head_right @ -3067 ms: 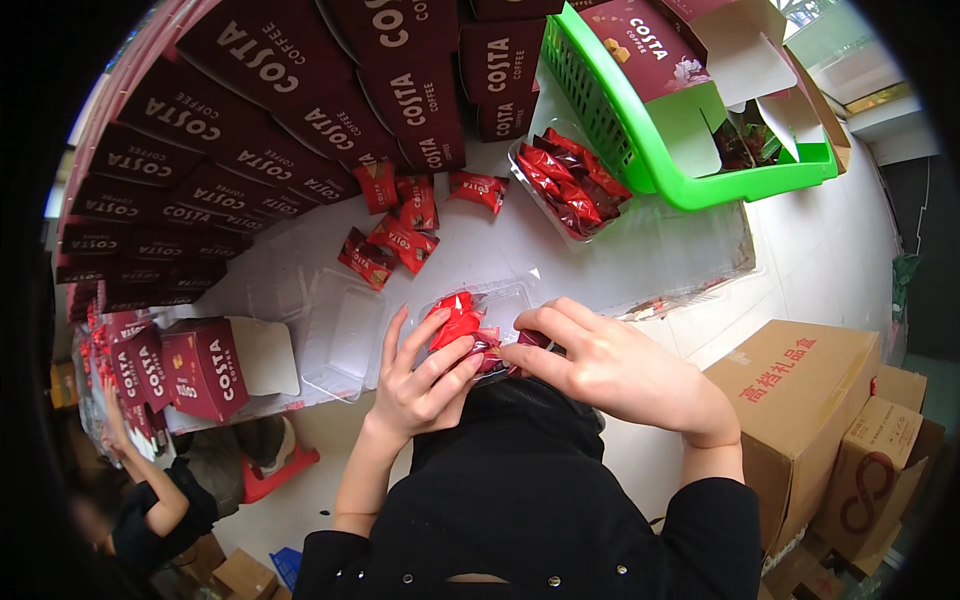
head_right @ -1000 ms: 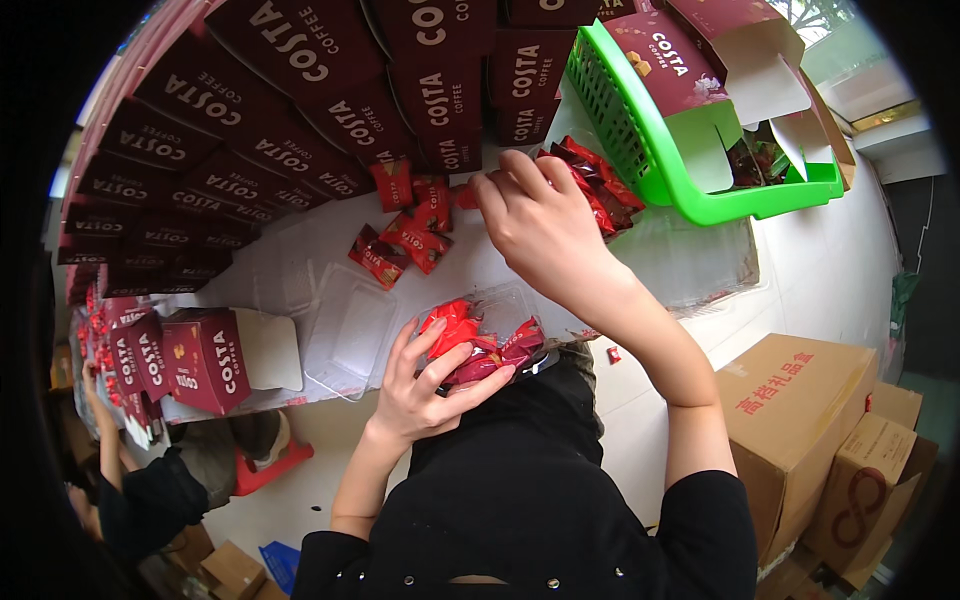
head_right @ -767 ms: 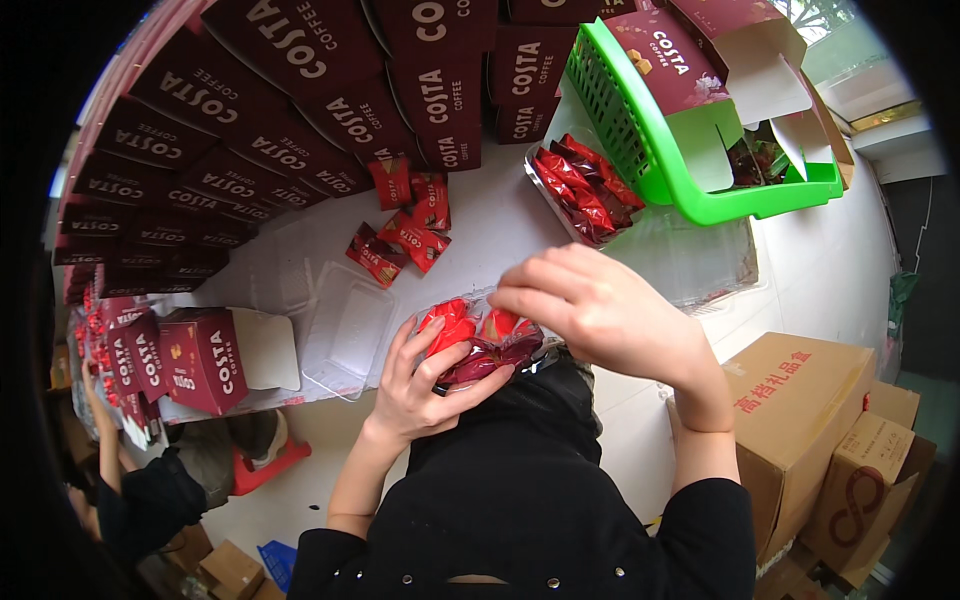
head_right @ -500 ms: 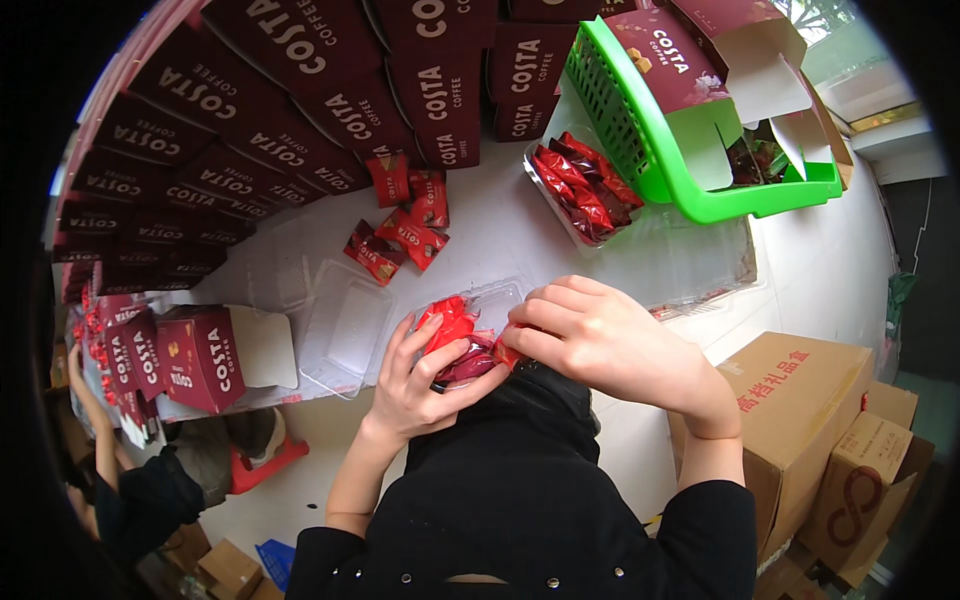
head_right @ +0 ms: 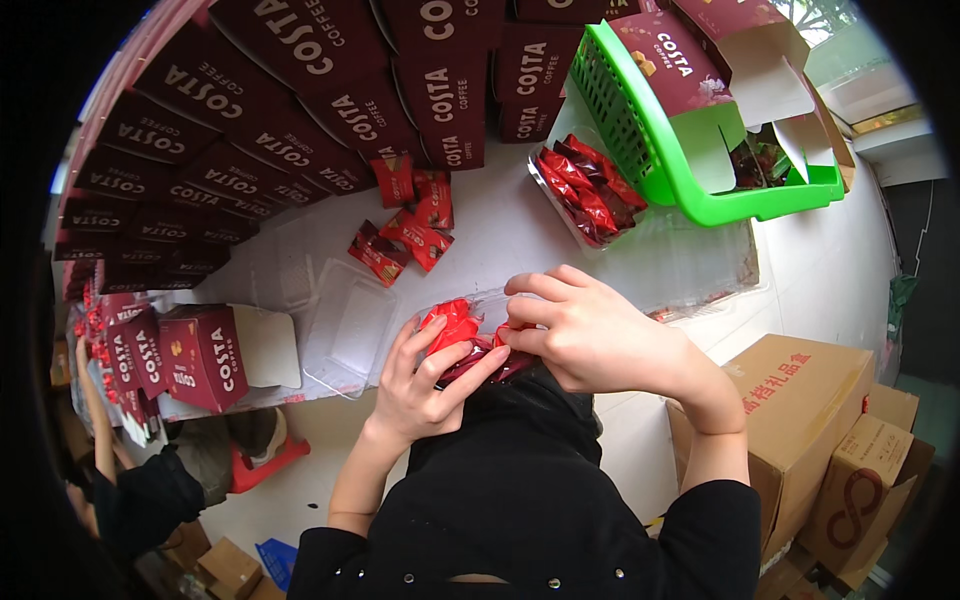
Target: The person assembles red Costa Coffee boxes and places them on a table. They then separate clear plastic trays and place red coffee sachets into the trays. The person continues to fill trays with sachets and arrange them on the table.
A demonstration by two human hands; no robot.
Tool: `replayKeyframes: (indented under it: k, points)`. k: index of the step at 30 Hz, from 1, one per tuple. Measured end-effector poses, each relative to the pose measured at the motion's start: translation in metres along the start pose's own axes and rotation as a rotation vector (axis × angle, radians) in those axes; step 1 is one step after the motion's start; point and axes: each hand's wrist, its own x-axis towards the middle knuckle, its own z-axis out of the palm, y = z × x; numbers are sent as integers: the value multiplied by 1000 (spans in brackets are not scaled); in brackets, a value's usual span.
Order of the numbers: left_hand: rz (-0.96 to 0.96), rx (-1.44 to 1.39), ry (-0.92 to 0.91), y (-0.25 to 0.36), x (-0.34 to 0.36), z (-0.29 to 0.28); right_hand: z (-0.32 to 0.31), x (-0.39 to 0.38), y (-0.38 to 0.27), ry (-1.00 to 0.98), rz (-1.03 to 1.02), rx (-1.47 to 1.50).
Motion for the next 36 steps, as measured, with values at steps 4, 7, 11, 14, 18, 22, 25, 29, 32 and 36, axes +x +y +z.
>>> replayKeyframes:
  k: [4,7,11,14,18,22,25,29,32,36]
  points:
    - [18,-37,-10,-1,4,-3,3,16,10,143,60,-3]
    - [12,-29,-12,0,5,-5,11,43,19,299,189,-41]
    - [22,-43,-7,-1,5,-3,33,77,34,254,268,-176]
    - [14,-53,-6,-1,4,-2,48,95,36,133,349,-290]
    - [9,-62,-9,-1,1,-2,54,99,34,101,369,-405]
    - [13,-73,-6,0,3,-2,60,90,43,210,313,-237]
    - [10,-91,-7,-1,3,-2,50,99,40,74,371,-191]
    - [6,-107,-6,0,4,-2,61,109,38,176,356,-272]
    - [0,-97,-6,0,7,-5,58,110,40,213,336,-193]
    - [-8,-91,-15,-1,8,-8,38,96,33,344,379,-22]
